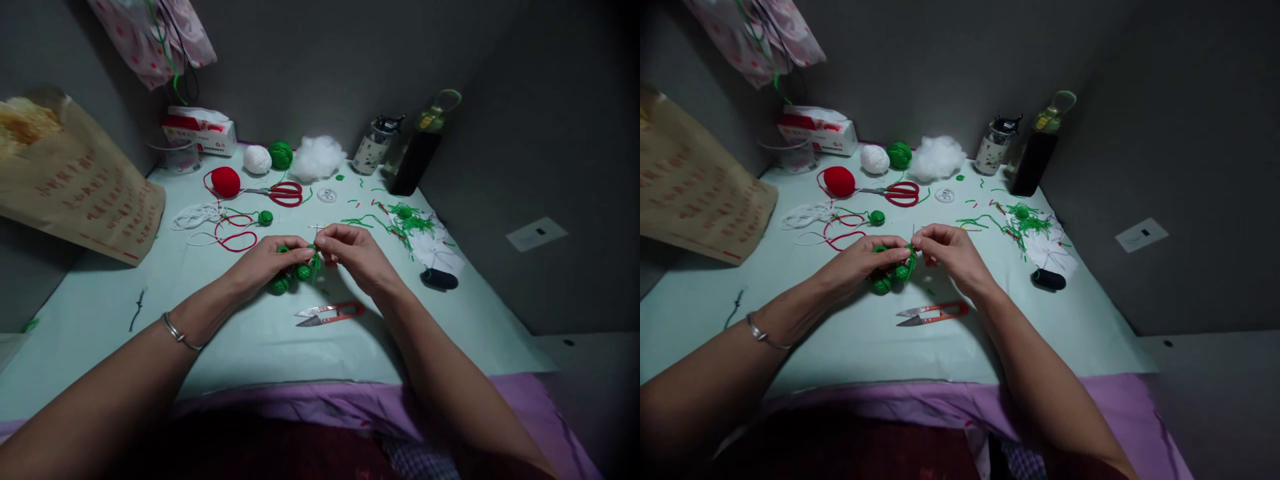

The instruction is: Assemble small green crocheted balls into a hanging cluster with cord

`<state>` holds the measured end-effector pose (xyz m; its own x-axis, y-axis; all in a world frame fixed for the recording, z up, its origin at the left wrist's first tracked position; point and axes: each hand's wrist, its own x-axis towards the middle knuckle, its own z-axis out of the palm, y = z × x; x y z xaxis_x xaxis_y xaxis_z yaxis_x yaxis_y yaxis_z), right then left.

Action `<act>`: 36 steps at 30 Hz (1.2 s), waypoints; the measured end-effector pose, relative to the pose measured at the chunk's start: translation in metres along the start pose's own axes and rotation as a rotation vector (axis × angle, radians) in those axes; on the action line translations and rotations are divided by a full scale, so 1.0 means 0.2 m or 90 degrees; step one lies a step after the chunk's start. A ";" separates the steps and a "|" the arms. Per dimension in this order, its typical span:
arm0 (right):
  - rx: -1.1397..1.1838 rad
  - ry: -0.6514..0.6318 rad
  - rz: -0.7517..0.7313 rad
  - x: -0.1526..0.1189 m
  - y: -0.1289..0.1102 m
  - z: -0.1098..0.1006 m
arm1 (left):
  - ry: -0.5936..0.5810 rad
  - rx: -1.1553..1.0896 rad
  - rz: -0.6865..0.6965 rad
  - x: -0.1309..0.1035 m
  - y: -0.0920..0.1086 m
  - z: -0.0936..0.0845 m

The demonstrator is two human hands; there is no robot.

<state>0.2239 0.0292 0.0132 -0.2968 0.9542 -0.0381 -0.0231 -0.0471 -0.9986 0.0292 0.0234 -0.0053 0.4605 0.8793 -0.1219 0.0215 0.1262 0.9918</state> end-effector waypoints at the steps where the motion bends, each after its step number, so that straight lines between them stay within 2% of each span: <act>1: -0.018 -0.012 -0.007 0.00 0.00 0.00 | -0.001 0.003 -0.003 0.00 0.00 0.00; 5: -0.059 -0.017 -0.009 -0.01 0.02 0.03 | -0.014 0.015 -0.032 0.00 0.00 0.01; 11: 0.009 0.146 0.002 0.05 0.05 0.06 | 0.018 0.025 -0.029 0.01 -0.01 0.02; 15: 0.033 0.274 -0.078 0.08 0.04 -0.03 | -0.055 0.023 -0.070 -0.01 0.00 0.04; 17: 0.065 0.262 -0.060 0.09 0.02 -0.07 | -0.065 0.021 -0.078 -0.02 0.01 0.05; 22: 0.087 0.141 0.019 0.08 0.02 -0.12 | -0.026 0.007 -0.048 -0.01 0.01 0.03; 27: -0.103 0.172 -0.008 0.09 0.05 -0.16 | 0.003 -0.064 -0.033 0.01 0.03 -0.02; 32: -0.289 0.117 0.007 0.10 0.09 -0.20 | 0.012 -0.067 -0.033 0.01 0.05 -0.05; 36: -0.519 0.156 -0.005 0.11 0.11 -0.23 | 0.003 -0.046 -0.028 0.01 0.06 -0.07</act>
<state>0.2609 0.0625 -0.0105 -0.0820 0.9951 0.0556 0.6984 0.0972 -0.7091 0.0172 0.0335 0.0064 0.4564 0.8741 -0.1660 -0.0220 0.1976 0.9800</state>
